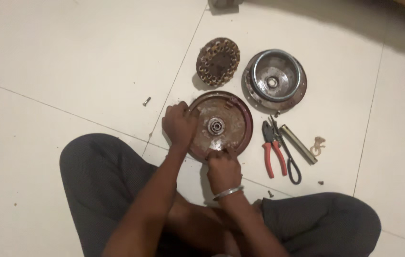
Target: The person sits on the floor and assembles mechanical components, including a circular metal plate, a stator, and a metal ring. They use pliers to adjust parts and align the components together.
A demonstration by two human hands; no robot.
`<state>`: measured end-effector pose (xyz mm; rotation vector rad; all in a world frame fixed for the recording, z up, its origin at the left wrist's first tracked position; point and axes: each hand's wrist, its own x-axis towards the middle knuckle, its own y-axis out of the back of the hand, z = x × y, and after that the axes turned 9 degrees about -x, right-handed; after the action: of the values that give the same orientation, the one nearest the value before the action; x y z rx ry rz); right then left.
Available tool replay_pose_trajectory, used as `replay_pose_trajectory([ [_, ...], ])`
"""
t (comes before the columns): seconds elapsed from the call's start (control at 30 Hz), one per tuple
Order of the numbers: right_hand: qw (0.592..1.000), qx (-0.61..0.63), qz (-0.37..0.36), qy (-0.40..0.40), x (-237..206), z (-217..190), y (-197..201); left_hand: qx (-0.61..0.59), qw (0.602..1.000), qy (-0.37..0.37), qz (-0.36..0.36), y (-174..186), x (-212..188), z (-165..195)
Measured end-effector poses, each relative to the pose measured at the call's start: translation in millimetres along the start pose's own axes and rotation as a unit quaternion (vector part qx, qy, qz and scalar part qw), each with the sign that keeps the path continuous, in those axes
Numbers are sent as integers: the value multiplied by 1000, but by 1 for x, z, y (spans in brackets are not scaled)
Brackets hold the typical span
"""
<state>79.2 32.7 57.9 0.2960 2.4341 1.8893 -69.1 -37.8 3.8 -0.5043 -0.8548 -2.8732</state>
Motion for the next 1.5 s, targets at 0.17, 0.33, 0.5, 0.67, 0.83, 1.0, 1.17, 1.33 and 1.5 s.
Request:
replay_pose_trajectory([
  [0.17,979,167,113,-37,0,-21,-19,6,1000,28,1,-3,-3,-1],
  [0.33,994,-58,36,82,-9,7,-21,-7,996,46,-75,5,5,7],
  [0.5,989,-110,-25,96,-10,51,5,-99,982,-104,-127,22,23,24],
  [0.67,987,-127,-14,101,-8,69,24,-41,979,7,-198,29,29,34],
  [0.83,974,-208,-11,89,-2,78,13,-82,982,-27,-166,27,27,32],
  [1.0,980,-35,-195,-12,6,43,-3,-134,983,-27,-125,19,20,29],
  [1.17,949,-141,-283,-11,11,38,10,-127,984,-49,-119,19,20,32],
  [1.33,981,-170,-92,9,-4,66,18,-164,980,-46,-99,20,11,47],
  [1.5,999,-25,-20,16,-25,43,-2,-168,974,-57,-145,26,16,53],
])
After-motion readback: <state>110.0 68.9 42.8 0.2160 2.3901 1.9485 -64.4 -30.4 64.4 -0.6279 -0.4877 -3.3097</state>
